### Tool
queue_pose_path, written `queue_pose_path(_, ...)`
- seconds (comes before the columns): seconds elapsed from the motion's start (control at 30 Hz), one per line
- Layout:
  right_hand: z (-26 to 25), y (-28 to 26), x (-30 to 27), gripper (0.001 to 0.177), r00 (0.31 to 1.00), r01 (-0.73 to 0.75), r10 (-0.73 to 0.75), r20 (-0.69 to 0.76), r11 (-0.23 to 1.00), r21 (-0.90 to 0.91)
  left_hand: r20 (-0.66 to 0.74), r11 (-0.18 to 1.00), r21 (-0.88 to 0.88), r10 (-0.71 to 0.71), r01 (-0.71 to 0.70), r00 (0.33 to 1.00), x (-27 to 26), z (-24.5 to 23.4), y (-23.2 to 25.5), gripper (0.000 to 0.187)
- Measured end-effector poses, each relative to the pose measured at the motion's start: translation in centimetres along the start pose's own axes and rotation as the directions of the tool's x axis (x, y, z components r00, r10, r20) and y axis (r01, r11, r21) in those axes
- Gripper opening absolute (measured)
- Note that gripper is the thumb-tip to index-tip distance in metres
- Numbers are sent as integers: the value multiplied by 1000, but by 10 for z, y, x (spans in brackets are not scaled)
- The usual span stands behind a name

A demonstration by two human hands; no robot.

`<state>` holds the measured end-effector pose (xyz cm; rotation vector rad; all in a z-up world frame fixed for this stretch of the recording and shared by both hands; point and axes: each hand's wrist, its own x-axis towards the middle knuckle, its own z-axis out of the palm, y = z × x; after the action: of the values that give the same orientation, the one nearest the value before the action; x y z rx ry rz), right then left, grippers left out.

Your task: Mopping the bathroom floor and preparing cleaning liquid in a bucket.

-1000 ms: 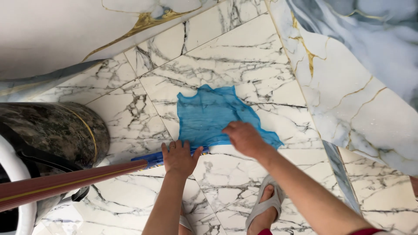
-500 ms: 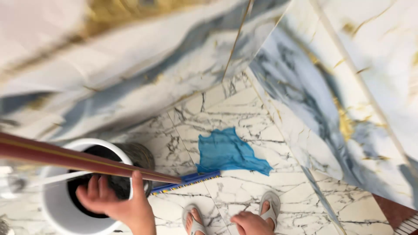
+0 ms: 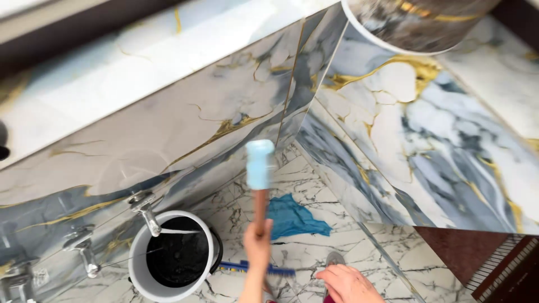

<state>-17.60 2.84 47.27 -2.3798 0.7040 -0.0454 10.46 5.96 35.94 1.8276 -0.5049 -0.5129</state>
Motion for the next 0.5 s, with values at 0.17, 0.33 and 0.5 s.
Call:
queue_pose_path(0.17, -135, -150, -15, 41, 874, 214, -302, -382, 943, -256, 545, 993, -86, 114, -80, 831, -101, 50, 79, 14)
queue_pose_path(0.33, -205, -164, -97, 65, 942, -278, 35, -333, 638, -719, 846, 982, 11, 91, -187, 526, -201, 78, 131, 30)
queue_pose_path(0.5, -184, 10, -235, 67, 800, -406, 538, -266, 158, -900, 936, 861, -67, 230, -504, 268, -274, 99, 125, 27)
